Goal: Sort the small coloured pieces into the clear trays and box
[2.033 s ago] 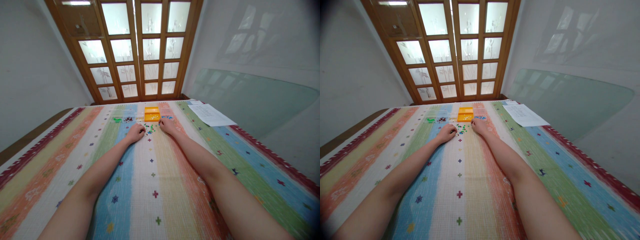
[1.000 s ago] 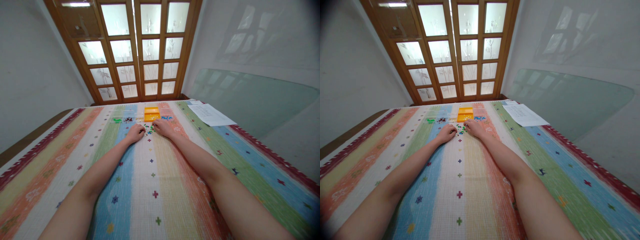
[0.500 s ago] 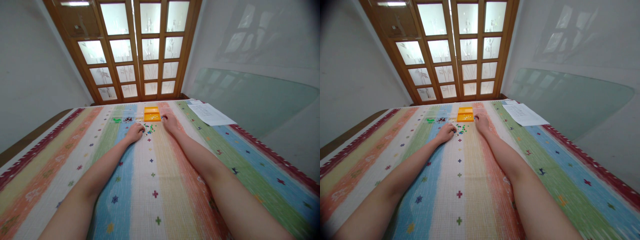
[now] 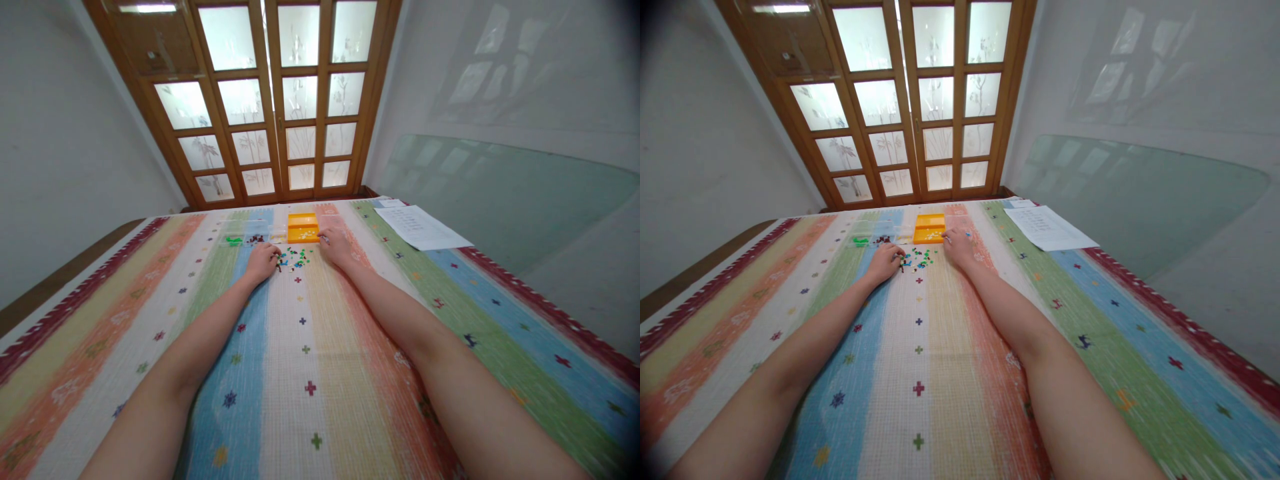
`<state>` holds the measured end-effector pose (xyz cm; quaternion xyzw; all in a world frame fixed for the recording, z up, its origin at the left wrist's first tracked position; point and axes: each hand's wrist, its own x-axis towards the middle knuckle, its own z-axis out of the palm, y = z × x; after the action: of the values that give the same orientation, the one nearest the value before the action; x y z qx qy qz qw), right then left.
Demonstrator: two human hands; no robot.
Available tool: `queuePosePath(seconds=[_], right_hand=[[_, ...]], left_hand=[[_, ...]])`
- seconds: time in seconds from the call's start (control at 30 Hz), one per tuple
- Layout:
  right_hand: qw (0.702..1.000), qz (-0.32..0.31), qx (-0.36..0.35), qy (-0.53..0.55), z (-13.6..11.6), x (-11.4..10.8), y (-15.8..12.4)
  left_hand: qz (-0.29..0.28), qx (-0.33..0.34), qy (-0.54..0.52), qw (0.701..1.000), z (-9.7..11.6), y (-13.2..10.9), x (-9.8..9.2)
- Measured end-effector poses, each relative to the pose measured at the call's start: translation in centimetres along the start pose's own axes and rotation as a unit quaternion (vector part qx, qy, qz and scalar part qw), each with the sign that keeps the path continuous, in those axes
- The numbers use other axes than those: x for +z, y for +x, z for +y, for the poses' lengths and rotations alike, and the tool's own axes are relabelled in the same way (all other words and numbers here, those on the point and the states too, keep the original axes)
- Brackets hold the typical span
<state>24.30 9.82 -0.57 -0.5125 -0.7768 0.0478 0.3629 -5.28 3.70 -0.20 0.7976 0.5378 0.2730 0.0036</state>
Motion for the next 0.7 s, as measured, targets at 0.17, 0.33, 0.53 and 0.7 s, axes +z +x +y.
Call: queuePosePath(seconds=[0.17, 0.33, 0.53, 0.7], right_hand=[[0.997, -0.045, -0.059, -0.009, -1.8, 0.0, -0.7], [0.995, -0.058, -0.084, 0.001, -2.8, -0.3, -0.9], [0.995, -0.046, -0.083, 0.001, -2.6, -0.2, -1.0], [0.994, -0.027, -0.107, 0.011, -2.4, 0.1, -1.1]], left_hand=[[0.012, -0.019, 0.010, 1.000, -0.4, -0.1, -0.1], [-0.011, -0.003, 0.021, 1.000, -0.3, 0.0, 0.0], [-0.012, 0.011, 0.000, 1.000, 0.0, 0.1, -0.2], [-0.014, -0.009, 0.010, 1.000, -0.5, 0.1, 0.0]])
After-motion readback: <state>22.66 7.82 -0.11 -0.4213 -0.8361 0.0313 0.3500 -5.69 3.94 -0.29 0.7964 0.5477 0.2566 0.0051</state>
